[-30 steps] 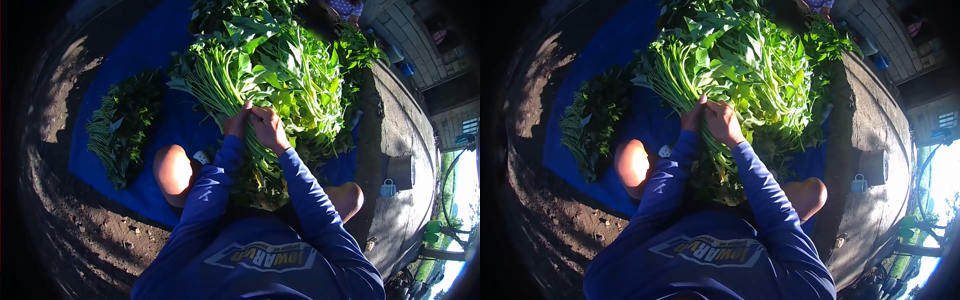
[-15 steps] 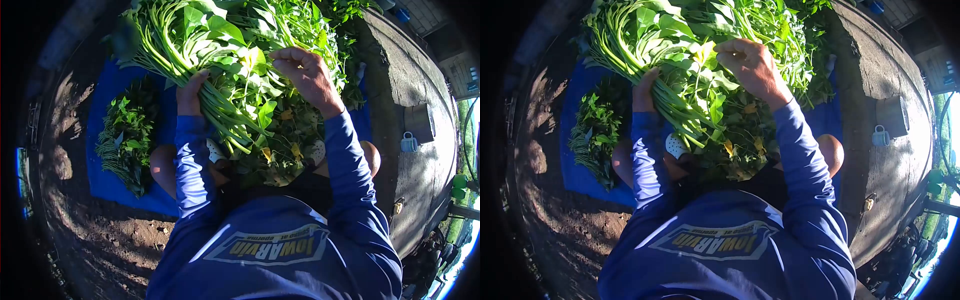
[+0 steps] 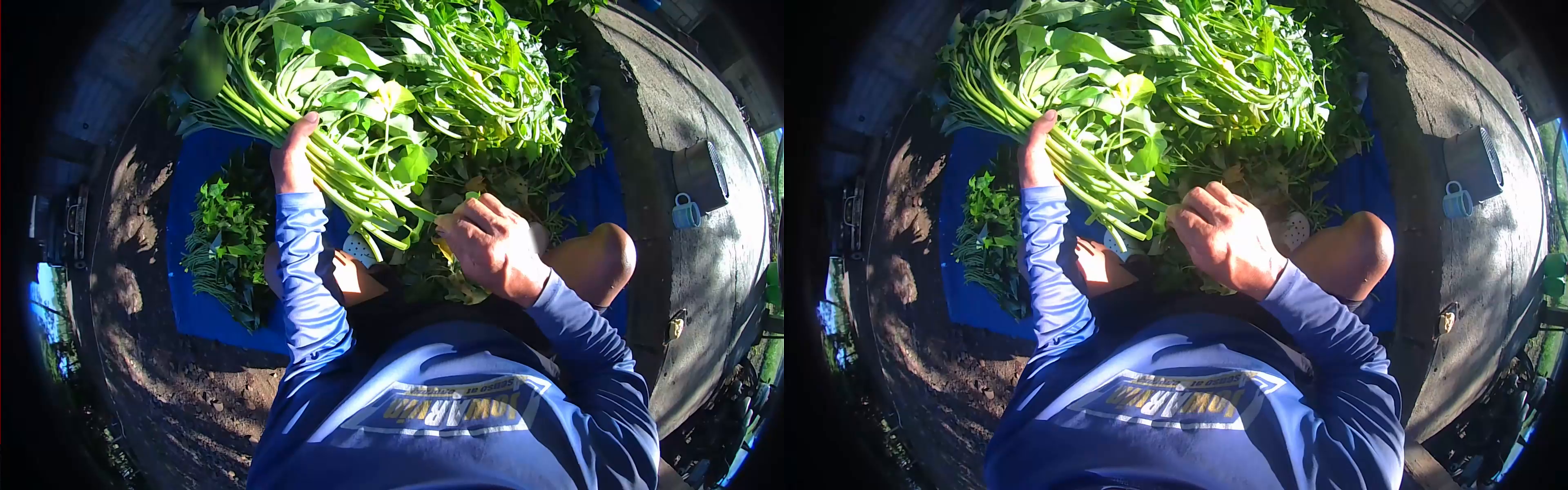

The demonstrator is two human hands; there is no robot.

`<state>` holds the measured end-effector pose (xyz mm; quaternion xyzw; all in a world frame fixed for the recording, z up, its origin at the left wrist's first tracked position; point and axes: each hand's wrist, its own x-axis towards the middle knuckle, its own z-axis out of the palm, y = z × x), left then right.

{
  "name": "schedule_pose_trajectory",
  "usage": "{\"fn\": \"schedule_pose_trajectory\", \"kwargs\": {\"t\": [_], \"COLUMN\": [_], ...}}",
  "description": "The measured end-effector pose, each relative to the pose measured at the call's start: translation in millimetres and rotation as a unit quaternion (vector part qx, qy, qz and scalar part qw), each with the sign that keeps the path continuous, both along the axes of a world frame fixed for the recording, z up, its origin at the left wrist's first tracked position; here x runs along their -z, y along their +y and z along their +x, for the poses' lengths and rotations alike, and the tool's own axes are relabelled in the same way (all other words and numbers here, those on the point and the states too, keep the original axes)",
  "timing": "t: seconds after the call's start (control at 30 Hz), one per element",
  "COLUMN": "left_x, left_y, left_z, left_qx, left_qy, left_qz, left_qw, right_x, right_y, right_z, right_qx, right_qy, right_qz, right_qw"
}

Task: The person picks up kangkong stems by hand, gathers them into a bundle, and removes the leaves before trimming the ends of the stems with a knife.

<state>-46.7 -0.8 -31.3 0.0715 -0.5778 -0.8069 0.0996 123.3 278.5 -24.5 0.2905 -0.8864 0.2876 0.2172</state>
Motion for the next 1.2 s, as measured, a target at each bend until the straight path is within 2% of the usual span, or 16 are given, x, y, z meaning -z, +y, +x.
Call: {"fn": "schedule_pose_trajectory", "kwargs": {"t": [0.13, 0.17, 0.23, 0.4, 0.43, 0.5, 0.57, 0.6, 0.63, 0.7, 0.8, 0.9, 1.0, 1.03, 1.1, 1.2], "left_x": [13.0, 24.1, 16.2, 11.5, 5.5, -4.9, -6.8, -5.9, -11.8, -13.6, -12.6, -20.7, -6.9, -11.6, -15.5, -21.9], "left_y": [-1.1, -13.0, -1.8, -11.5, -9.5, 3.8, 17.4, 8.8, 4.5, 11.3, 26.4, 30.1, 13.4, 18.2, 20.8, 26.0], "left_z": [-0.7, -9.7, -2.2, -8.3, -8.1, 1.9, 8.0, 0.4, -2.3, 8.0, 14.7, 18.4, 5.8, 6.4, 12.9, 15.7], "left_qx": [0.007, 0.036, 0.042, 0.017, 0.020, 0.014, 0.012, 0.037, 0.061, 0.062, -0.004, 0.012, 0.062, 0.090, 0.139, 0.115], "left_qy": [-0.026, -0.071, -0.067, -0.104, -0.104, -0.071, -0.044, -0.027, -0.013, -0.009, 0.007, -0.001, -0.020, -0.022, -0.044, -0.038], "left_qz": [-0.002, -0.004, 0.041, -0.052, -0.059, -0.077, -0.052, -0.123, -0.193, -0.138, -0.092, -0.079, -0.065, -0.045, -0.011, -0.020], "left_qw": [1.000, 0.997, 0.996, 0.993, 0.993, 0.994, 0.998, 0.991, 0.979, 0.988, 0.996, 0.997, 0.996, 0.995, 0.989, 0.992], "right_x": [-6.2, -12.9, -12.0, -27.0, -29.6, -24.0, -39.3, -44.4, -33.3, -19.7, -30.8, -18.6, -18.4, -22.4, -25.7, -19.5], "right_y": [-2.6, -3.3, -4.6, 7.2, 7.5, -9.2, -21.1, -21.9, -23.1, -21.8, -17.6, -7.5, 17.9, 18.8, 16.7, 12.8], "right_z": [18.4, 24.0, 32.3, 42.4, 32.4, 0.8, -25.3, -35.8, -43.9, -48.2, -4.8, 30.8, 11.7, 3.8, -17.8, -32.6], "right_qx": [-0.015, -0.018, -0.024, 0.007, 0.001, -0.044, -0.028, -0.005, 0.002, -0.047, -0.009, -0.020, -0.011, -0.011, -0.047, -0.036], "right_qy": [0.033, 0.039, 0.081, 0.010, -0.053, -0.127, -0.143, -0.145, -0.083, -0.025, -0.071, -0.088, -0.092, -0.155, -0.191, -0.122], "right_qz": [-0.058, -0.060, -0.082, -0.075, -0.100, -0.252, -0.158, -0.026, 0.004, -0.003, -0.057, -0.154, -0.177, -0.240, -0.177, -0.002], "right_qw": [0.998, 0.997, 0.993, 0.997, 0.994, 0.958, 0.977, 0.989, 0.997, 0.999, 0.996, 0.984, 0.980, 0.958, 0.964, 0.992]}}
